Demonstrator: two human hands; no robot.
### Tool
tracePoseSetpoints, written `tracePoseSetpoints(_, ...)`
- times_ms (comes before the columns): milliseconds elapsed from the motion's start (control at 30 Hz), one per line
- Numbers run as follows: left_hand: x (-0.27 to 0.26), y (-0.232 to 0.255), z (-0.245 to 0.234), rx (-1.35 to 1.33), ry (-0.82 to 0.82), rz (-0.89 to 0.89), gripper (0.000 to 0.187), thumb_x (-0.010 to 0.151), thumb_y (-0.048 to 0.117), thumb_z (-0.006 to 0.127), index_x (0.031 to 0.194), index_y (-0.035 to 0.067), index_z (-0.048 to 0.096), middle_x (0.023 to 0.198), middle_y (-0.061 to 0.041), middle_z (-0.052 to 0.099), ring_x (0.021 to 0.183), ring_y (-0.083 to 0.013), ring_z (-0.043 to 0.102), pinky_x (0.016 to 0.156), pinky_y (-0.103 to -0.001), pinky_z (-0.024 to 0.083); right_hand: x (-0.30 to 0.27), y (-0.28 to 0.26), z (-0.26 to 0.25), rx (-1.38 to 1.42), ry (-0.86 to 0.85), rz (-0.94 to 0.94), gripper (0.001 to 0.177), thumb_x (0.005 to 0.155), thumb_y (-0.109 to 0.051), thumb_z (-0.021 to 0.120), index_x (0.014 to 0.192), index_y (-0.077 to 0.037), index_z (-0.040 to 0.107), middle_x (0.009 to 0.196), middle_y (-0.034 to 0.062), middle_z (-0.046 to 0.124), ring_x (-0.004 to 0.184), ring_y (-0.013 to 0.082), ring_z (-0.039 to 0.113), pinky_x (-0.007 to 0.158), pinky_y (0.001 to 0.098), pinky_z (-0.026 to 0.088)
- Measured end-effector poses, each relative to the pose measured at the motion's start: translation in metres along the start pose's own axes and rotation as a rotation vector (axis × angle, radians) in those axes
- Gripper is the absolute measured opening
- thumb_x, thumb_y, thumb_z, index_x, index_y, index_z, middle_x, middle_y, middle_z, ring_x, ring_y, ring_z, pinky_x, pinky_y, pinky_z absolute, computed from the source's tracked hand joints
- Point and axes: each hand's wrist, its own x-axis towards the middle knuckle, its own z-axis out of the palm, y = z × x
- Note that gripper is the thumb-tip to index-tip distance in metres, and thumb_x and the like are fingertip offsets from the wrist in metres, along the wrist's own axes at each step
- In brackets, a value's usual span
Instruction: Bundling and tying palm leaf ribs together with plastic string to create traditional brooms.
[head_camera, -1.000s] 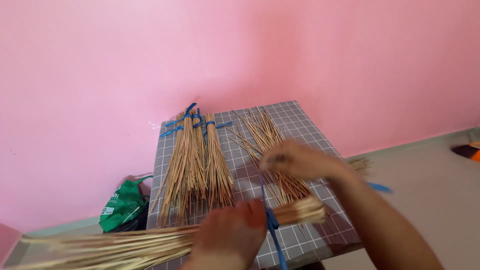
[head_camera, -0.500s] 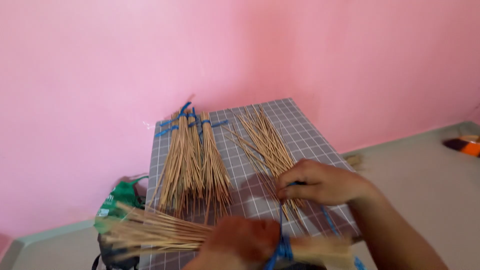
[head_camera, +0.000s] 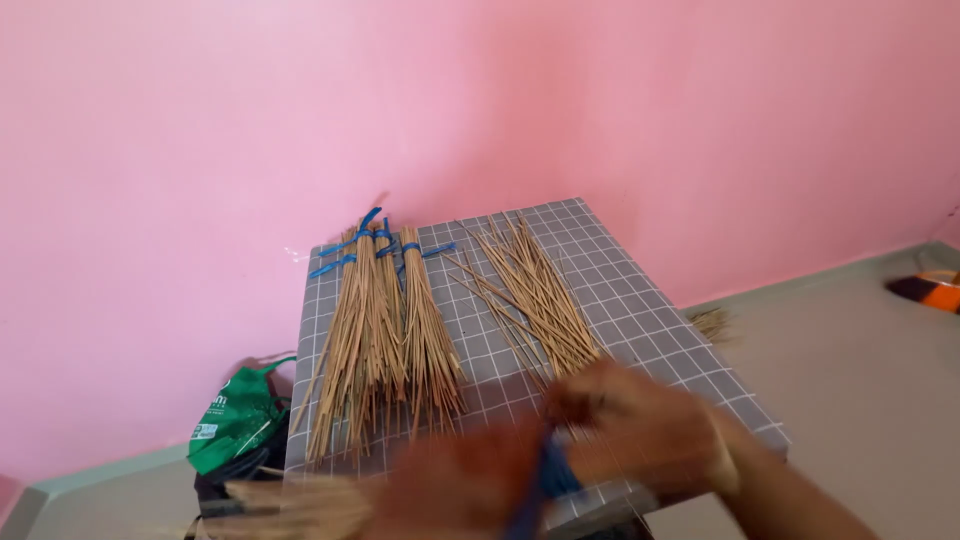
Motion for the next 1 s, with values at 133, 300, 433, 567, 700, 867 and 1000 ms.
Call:
tracePoseSetpoints(133,0.039,-0.009,-0.028,0.367,-0.042,-0.468,0.009,0.096,0.018,0.060,0.094,0.015,0.053,0.074,-0.003,0.069,0.055,-0.0289,0.074,0.049,-0.047,0.060,0.001,-0.049,0.036,0.564,0.284,1.236,0.035,0.093,-0.013,0.054,0.110,0.007,0.078,0.128,0.0140,0.072,0.133,0.0168,0.056,0.110,0.0352,0.030)
tracePoseSetpoints(300,0.050,0.015,0.010,0.199,-0.955,-0.232,0.022,0.115,0.022,0.046,0.118,0.000,0.049,0.090,-0.023,0.070,0.069,-0.0403,0.072,0.063,-0.056,0.065,-0.010,-0.047,-0.018,-0.697,0.076,0.196,0.021,0.090,-0.028,0.061,0.092,-0.020,0.080,0.080,-0.0048,0.085,0.059,0.0153,0.077,0.054,0.0299,0.059)
tracePoseSetpoints(433,0.048,0.026,-0.049,-0.108,-0.880,-0.555,0.035,0.099,0.024,0.055,0.134,0.026,0.055,0.118,-0.010,0.068,0.110,-0.0344,0.066,0.090,-0.050,0.054,-0.008,0.029,-0.001,-0.072,-0.064,0.027,0.017,0.096,-0.009,0.062,0.101,-0.004,0.077,0.092,0.0068,0.082,0.080,0.0180,0.076,0.070,0.0310,0.059)
tracePoseSetpoints(567,0.028,0.001,-0.042,-0.591,-0.346,-0.670,0.014,0.096,0.032,0.068,0.096,0.019,0.071,0.077,0.004,0.064,0.067,-0.0108,0.059,0.062,-0.029,0.044,-0.020,0.026,0.040,-0.206,0.161,0.234,0.016,0.093,-0.016,0.060,0.096,-0.010,0.075,0.080,-0.0003,0.078,0.066,0.0143,0.069,0.063,0.0306,0.056)
tracePoseSetpoints(700,0.021,-0.024,-0.007,-1.353,-0.133,-0.931,0.010,0.100,0.011,0.064,0.107,0.004,0.063,0.065,-0.007,0.051,0.050,-0.0162,0.048,0.048,-0.030,0.037,-0.020,0.010,0.050,-0.250,0.484,0.041,0.015,0.083,-0.001,0.063,0.089,-0.006,0.077,0.069,0.0003,0.081,0.047,0.0114,0.062,0.044,0.0264,0.049)
tracePoseSetpoints(867,0.016,-0.048,0.060,-1.197,-0.113,-0.913,0.025,0.106,0.028,0.058,0.104,0.004,0.067,0.070,-0.004,0.058,0.058,-0.0137,0.054,0.054,-0.029,0.044,0.010,0.026,0.050,-0.187,0.592,0.004,0.013,0.087,-0.010,0.070,0.081,-0.004,0.080,0.097,0.0033,0.070,0.082,0.0141,0.064,0.071,0.0274,0.050)
tracePoseSetpoints(1000,0.013,-0.053,0.108,-1.165,0.195,-0.663,0.049,0.103,0.023,0.056,0.147,0.000,0.049,0.072,-0.004,0.062,0.053,-0.0091,0.057,0.048,-0.026,0.045,0.028,0.078,0.037,0.144,0.494,0.006,0.016,0.090,0.000,0.066,0.086,0.005,0.080,0.113,0.0130,0.077,0.086,0.0165,0.069,0.069,0.0267,0.058)
